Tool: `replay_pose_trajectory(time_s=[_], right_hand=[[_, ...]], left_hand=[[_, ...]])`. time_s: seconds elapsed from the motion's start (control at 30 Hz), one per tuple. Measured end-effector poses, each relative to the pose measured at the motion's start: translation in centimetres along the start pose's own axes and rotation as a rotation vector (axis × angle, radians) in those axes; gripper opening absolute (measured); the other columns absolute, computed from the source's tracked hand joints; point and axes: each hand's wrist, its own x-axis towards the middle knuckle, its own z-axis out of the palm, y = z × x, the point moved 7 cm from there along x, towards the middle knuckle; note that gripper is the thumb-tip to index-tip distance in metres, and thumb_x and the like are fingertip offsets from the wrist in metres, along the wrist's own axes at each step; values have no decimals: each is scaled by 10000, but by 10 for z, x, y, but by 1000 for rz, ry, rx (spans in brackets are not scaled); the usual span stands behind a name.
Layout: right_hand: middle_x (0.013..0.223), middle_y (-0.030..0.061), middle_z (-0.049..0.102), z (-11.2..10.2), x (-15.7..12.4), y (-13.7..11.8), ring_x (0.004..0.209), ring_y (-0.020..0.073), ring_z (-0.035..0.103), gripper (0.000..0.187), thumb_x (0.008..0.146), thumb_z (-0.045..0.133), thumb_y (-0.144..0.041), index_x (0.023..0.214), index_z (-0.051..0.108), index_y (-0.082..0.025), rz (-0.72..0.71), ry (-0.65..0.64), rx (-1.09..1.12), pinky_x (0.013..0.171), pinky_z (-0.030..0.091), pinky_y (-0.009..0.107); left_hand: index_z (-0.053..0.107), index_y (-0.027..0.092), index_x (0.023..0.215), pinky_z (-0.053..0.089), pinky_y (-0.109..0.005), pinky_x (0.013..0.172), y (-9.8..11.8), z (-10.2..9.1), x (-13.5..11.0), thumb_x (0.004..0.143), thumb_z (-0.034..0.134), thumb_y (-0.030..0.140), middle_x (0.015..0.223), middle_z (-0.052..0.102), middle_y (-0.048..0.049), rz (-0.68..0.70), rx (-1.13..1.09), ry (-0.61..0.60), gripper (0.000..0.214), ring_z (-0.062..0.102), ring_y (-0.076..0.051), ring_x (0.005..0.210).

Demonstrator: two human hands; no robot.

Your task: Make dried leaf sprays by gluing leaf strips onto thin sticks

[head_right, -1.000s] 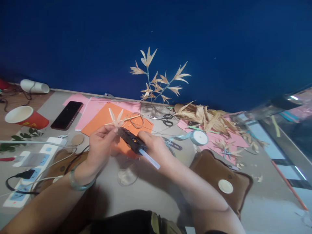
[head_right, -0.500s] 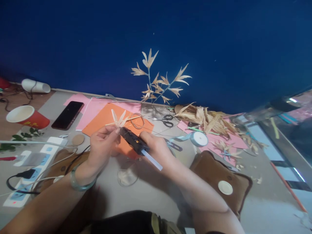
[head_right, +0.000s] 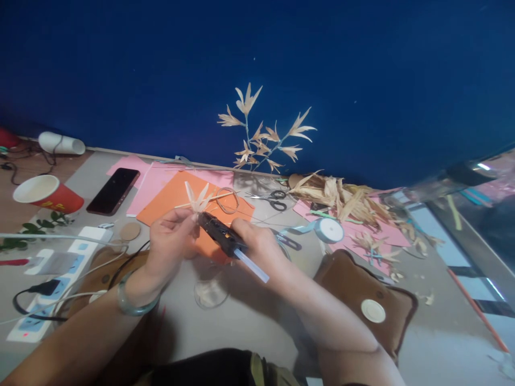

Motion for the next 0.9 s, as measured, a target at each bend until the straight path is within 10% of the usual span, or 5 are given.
replay_pose_trajectory(time_s=[0.9], right_hand=[[570, -49, 461, 1, -1, 2, 478, 78, 400, 236, 767, 600, -192, 684, 379, -199, -2, 17, -45, 476, 276, 182]], left_hand=[[633, 141, 722, 405, -173, 436, -1, 0, 1, 746, 709, 281, 500, 582, 30, 33, -7, -9, 161, 519, -67, 427]])
